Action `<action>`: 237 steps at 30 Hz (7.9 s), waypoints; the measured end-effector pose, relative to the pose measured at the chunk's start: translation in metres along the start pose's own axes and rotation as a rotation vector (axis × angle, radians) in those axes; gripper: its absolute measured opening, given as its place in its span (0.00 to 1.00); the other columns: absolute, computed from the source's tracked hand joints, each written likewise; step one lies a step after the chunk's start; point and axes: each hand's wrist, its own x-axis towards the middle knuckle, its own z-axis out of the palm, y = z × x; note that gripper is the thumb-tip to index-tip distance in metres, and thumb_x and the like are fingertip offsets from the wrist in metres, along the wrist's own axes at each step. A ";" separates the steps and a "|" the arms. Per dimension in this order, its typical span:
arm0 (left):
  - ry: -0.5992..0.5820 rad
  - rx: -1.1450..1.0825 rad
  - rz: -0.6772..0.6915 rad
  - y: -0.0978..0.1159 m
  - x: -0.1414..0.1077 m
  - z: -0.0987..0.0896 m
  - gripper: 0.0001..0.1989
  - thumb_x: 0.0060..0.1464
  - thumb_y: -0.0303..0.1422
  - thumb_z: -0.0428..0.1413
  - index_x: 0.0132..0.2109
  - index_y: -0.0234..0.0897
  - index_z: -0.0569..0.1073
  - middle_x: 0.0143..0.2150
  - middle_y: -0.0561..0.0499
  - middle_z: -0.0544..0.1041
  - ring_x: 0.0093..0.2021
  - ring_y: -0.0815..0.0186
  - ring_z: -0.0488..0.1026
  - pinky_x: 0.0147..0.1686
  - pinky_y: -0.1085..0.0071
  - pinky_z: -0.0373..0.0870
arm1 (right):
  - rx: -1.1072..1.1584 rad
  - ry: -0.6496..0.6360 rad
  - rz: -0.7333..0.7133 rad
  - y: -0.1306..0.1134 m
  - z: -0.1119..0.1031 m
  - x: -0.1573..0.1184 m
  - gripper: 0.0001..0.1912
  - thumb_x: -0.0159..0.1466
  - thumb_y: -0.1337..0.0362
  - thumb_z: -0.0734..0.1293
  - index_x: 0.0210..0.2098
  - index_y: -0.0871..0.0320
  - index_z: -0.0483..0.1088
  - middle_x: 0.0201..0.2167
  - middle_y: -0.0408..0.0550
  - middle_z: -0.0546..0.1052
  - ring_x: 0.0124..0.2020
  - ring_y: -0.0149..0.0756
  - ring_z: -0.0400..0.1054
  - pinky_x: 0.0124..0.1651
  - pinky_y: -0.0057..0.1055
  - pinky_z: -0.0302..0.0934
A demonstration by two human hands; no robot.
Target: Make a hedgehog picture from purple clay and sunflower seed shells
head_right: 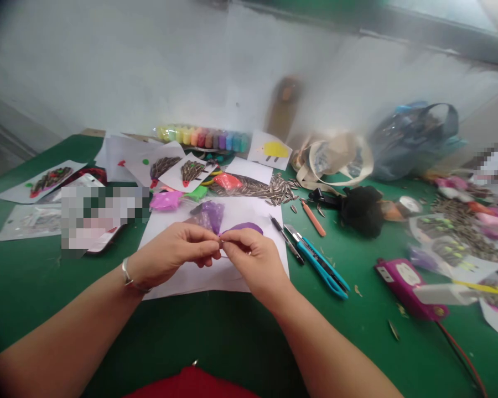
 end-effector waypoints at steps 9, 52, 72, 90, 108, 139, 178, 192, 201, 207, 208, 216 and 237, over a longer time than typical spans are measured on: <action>-0.049 -0.081 -0.021 -0.005 0.001 0.003 0.12 0.51 0.41 0.62 0.30 0.35 0.80 0.28 0.50 0.77 0.26 0.71 0.70 0.29 0.76 0.67 | -0.301 0.014 -0.374 0.000 0.003 -0.004 0.12 0.66 0.68 0.62 0.43 0.52 0.77 0.37 0.47 0.77 0.39 0.34 0.71 0.43 0.32 0.66; 0.201 0.813 0.657 -0.015 0.001 0.008 0.21 0.54 0.32 0.62 0.54 0.35 0.71 0.46 0.47 0.78 0.44 0.61 0.75 0.47 0.64 0.71 | 0.052 -0.016 0.017 0.008 -0.014 0.006 0.08 0.61 0.61 0.67 0.37 0.53 0.79 0.36 0.45 0.79 0.40 0.37 0.71 0.46 0.35 0.63; 0.112 0.716 0.712 -0.012 -0.003 0.012 0.20 0.55 0.32 0.60 0.55 0.38 0.69 0.50 0.47 0.77 0.50 0.61 0.72 0.52 0.65 0.69 | 0.470 -0.134 0.242 0.005 -0.013 0.006 0.15 0.54 0.60 0.75 0.31 0.56 0.64 0.26 0.37 0.69 0.27 0.27 0.63 0.29 0.25 0.55; 0.144 0.755 0.720 -0.016 -0.002 0.011 0.30 0.54 0.38 0.62 0.62 0.41 0.64 0.56 0.45 0.74 0.54 0.58 0.72 0.54 0.60 0.68 | 0.539 -0.147 0.261 0.003 -0.009 0.006 0.09 0.55 0.65 0.71 0.28 0.57 0.65 0.21 0.38 0.69 0.22 0.26 0.60 0.26 0.26 0.52; -0.026 0.182 0.232 0.002 -0.009 0.016 0.09 0.57 0.38 0.57 0.35 0.36 0.73 0.23 0.55 0.73 0.23 0.71 0.69 0.26 0.74 0.67 | 0.493 -0.233 0.288 0.004 -0.015 0.004 0.14 0.62 0.53 0.69 0.31 0.59 0.72 0.21 0.40 0.71 0.22 0.26 0.61 0.28 0.27 0.55; 0.636 0.882 0.799 -0.016 0.007 -0.018 0.10 0.60 0.31 0.53 0.44 0.36 0.77 0.44 0.48 0.81 0.46 0.62 0.76 0.50 0.65 0.70 | -0.061 0.048 0.150 0.015 -0.023 0.011 0.06 0.62 0.60 0.65 0.37 0.55 0.70 0.24 0.41 0.77 0.28 0.34 0.72 0.34 0.32 0.65; 0.225 1.243 0.636 -0.052 0.019 -0.006 0.21 0.61 0.34 0.55 0.59 0.34 0.68 0.54 0.43 0.75 0.53 0.53 0.69 0.51 0.54 0.68 | -0.627 -0.005 -0.219 0.037 -0.021 0.007 0.10 0.67 0.66 0.61 0.42 0.56 0.74 0.38 0.47 0.81 0.39 0.38 0.74 0.42 0.33 0.64; 0.231 1.205 0.640 -0.056 0.021 -0.009 0.20 0.62 0.36 0.51 0.58 0.31 0.68 0.56 0.39 0.74 0.55 0.52 0.68 0.56 0.52 0.65 | -0.636 -0.002 -0.270 0.030 -0.024 0.005 0.10 0.65 0.68 0.62 0.41 0.56 0.74 0.34 0.47 0.78 0.37 0.36 0.71 0.42 0.32 0.63; 0.202 1.213 0.625 -0.053 0.012 -0.003 0.21 0.61 0.38 0.53 0.58 0.34 0.68 0.54 0.41 0.74 0.53 0.52 0.68 0.53 0.53 0.67 | -0.724 -0.125 -0.322 0.029 -0.014 0.001 0.11 0.66 0.68 0.61 0.43 0.58 0.74 0.35 0.50 0.77 0.39 0.40 0.69 0.44 0.37 0.62; 0.171 1.227 0.622 -0.052 0.014 -0.006 0.20 0.61 0.38 0.54 0.57 0.32 0.70 0.53 0.40 0.75 0.52 0.52 0.68 0.53 0.52 0.67 | -0.814 -0.124 -0.278 0.033 -0.009 0.001 0.07 0.65 0.67 0.64 0.41 0.59 0.72 0.35 0.50 0.74 0.38 0.41 0.66 0.41 0.37 0.61; 0.169 1.228 0.622 -0.051 0.014 -0.006 0.20 0.61 0.38 0.54 0.56 0.32 0.71 0.53 0.40 0.75 0.52 0.52 0.68 0.53 0.52 0.67 | -0.821 -0.123 -0.270 0.033 -0.009 0.001 0.06 0.64 0.67 0.65 0.40 0.58 0.72 0.34 0.49 0.74 0.37 0.41 0.66 0.41 0.37 0.60; 0.173 1.227 0.582 -0.050 0.013 -0.004 0.19 0.60 0.38 0.55 0.55 0.34 0.71 0.54 0.40 0.74 0.53 0.52 0.67 0.52 0.52 0.67 | -0.830 -0.155 -0.285 0.029 -0.015 -0.002 0.08 0.67 0.64 0.63 0.36 0.56 0.74 0.34 0.49 0.74 0.37 0.39 0.65 0.41 0.37 0.59; 0.170 1.203 0.578 -0.049 0.013 -0.004 0.18 0.60 0.38 0.55 0.54 0.36 0.72 0.53 0.41 0.74 0.51 0.53 0.68 0.52 0.53 0.66 | -0.892 -0.107 -0.344 0.033 -0.006 -0.002 0.13 0.68 0.69 0.57 0.44 0.57 0.73 0.35 0.51 0.76 0.38 0.41 0.66 0.42 0.38 0.58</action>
